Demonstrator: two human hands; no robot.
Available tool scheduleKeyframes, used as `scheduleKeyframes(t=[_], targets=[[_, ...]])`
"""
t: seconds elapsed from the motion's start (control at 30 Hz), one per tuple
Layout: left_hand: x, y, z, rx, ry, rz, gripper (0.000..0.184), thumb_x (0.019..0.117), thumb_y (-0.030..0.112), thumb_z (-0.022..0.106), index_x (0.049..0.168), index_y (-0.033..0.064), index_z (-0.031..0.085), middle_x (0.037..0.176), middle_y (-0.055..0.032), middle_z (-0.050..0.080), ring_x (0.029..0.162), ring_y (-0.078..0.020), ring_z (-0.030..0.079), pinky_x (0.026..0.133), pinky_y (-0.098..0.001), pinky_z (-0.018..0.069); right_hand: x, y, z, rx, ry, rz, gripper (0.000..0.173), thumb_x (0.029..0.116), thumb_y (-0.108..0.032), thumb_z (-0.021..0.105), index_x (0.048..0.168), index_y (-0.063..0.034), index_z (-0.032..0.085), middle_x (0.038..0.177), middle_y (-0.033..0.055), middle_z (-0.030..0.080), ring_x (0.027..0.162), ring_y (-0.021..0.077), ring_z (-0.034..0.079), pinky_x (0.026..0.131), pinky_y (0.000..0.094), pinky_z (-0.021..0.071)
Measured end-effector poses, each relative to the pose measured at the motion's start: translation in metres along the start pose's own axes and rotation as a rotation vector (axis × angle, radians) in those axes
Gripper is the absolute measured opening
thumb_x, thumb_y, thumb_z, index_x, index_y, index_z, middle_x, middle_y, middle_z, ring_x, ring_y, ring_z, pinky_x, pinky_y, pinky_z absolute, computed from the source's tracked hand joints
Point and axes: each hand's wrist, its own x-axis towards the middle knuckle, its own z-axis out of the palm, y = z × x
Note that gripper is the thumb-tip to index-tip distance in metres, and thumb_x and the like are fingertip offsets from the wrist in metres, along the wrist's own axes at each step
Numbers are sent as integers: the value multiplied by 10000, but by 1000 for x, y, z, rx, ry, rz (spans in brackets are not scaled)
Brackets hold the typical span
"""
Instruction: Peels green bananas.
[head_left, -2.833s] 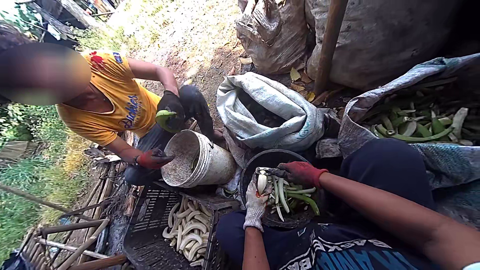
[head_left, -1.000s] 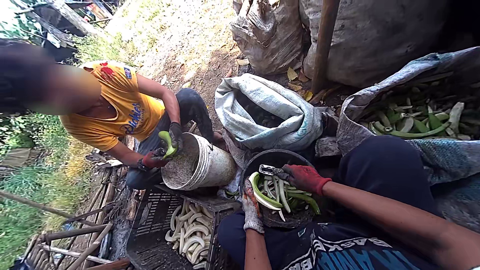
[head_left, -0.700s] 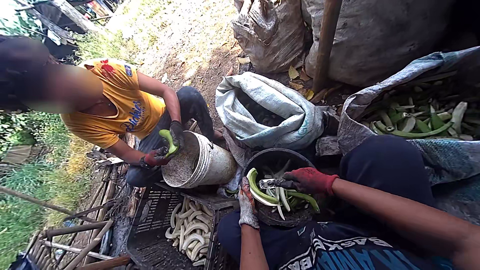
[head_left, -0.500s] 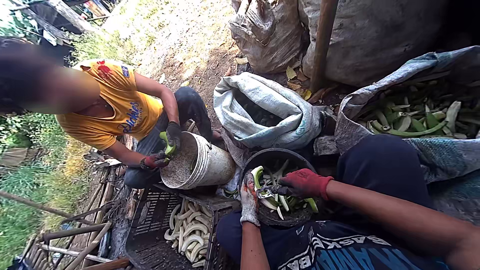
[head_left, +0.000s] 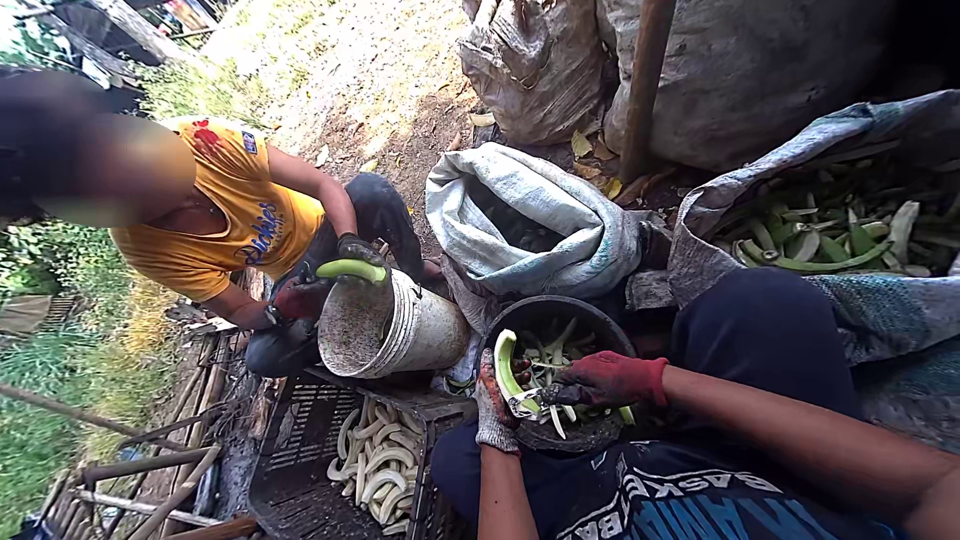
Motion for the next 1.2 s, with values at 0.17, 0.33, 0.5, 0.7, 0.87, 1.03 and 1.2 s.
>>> scheduleKeyframes(t=[0.17, 0.33, 0.5, 0.7, 0.87, 1.03, 1.2], targets=[[-2, -10, 4, 118, 0, 117, 480, 1120, 384, 291, 1258, 31, 586, 924, -113, 685, 783, -181, 685, 713, -361, 598, 22, -8, -3, -118, 115, 167, 324, 1060, -231, 534, 1297, -18, 592, 1203, 263, 655, 1123, 454, 650, 899, 630, 502], [-9, -26, 2, 157, -22, 257, 520, 1126, 368, 215, 1340, 11, 525, 1068, -135, 674, 923, -188, 677, 824, -378, 589, 31, -13, -2, -123, 185, 313, 370, 1059, -262, 525, 1325, -11, 574, 1247, 279, 634, 1139, 475, 640, 881, 643, 501], [-16, -16, 15, 60, -107, 145, 570, 1118, 443, 199, 1357, 17, 494, 1081, -141, 666, 955, -199, 681, 844, -384, 588, 29, -12, 0, -110, 155, 324, 354, 1062, -243, 507, 1317, -4, 569, 1225, 277, 649, 1115, 469, 653, 873, 636, 502], [-1, -39, 7, 34, -36, 78, 448, 1128, 351, 285, 1351, 31, 507, 1061, -141, 652, 894, -218, 676, 776, -384, 595, 49, 2, 12, -132, 211, 445, 405, 1025, -203, 542, 1383, -12, 544, 1291, 296, 611, 1144, 500, 631, 876, 657, 507], [-16, -41, 20, 82, 105, 18, 502, 1120, 413, 300, 1360, 26, 510, 1059, -138, 653, 884, -203, 671, 779, -388, 589, 53, 10, 10, -147, 213, 471, 426, 1028, -205, 541, 1410, -16, 534, 1312, 308, 601, 1157, 507, 625, 880, 664, 498], [-14, -48, 21, 177, 130, 16, 522, 1120, 419, 306, 1390, 13, 491, 1102, -168, 647, 912, -234, 672, 795, -422, 590, 51, 14, 13, -126, 229, 508, 422, 1033, -199, 530, 1408, -5, 534, 1295, 316, 605, 1148, 514, 626, 876, 664, 501], [-17, -51, 1, 338, 241, 43, 538, 1119, 398, 338, 1481, 8, 423, 1278, -230, 607, 1046, -275, 659, 898, -446, 565, 40, 24, -6, -29, 258, 645, 417, 1051, -235, 502, 1374, 28, 531, 1304, 303, 616, 1206, 487, 619, 931, 663, 486]])
